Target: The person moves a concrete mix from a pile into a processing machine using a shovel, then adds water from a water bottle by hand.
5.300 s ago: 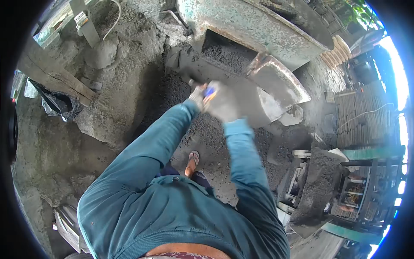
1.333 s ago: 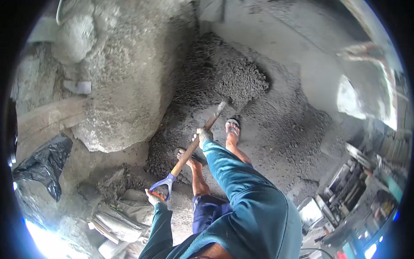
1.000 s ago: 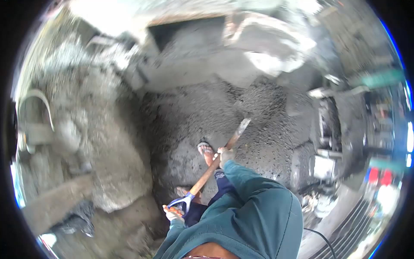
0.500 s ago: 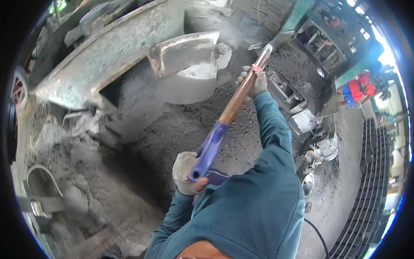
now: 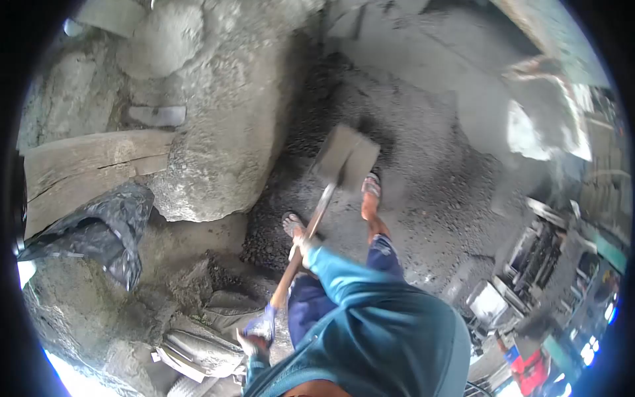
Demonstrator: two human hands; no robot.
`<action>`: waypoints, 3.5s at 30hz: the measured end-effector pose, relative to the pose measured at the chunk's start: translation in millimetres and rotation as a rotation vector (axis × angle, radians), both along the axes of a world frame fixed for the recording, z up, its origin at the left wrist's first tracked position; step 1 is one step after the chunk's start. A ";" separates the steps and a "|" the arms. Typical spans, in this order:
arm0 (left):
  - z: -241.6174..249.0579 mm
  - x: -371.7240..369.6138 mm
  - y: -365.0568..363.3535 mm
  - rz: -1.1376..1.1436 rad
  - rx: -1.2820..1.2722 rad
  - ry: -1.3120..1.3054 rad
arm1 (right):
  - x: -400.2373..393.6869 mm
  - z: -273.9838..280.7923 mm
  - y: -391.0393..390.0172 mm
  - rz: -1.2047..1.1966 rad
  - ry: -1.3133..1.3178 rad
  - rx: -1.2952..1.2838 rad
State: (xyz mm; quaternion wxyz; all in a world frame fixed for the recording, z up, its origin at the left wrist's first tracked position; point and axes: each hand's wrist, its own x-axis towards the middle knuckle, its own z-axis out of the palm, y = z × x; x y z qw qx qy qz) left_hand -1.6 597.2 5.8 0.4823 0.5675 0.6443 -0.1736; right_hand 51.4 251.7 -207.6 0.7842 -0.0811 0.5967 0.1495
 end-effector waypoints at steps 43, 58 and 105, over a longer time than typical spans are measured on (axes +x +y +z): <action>79.5 47.4 -650.0 -1.256 -1.121 -0.797 | -323.9 342.7 -512.2 -1.312 -0.413 -1.145; 259.4 -49.6 -680.6 -2.104 -1.518 -2.236 | -450.2 482.2 -462.7 -1.417 -0.514 -1.455; -105.9 49.9 -246.1 -0.640 -0.419 -0.158 | -149.9 21.6 -212.1 -0.694 0.082 -0.341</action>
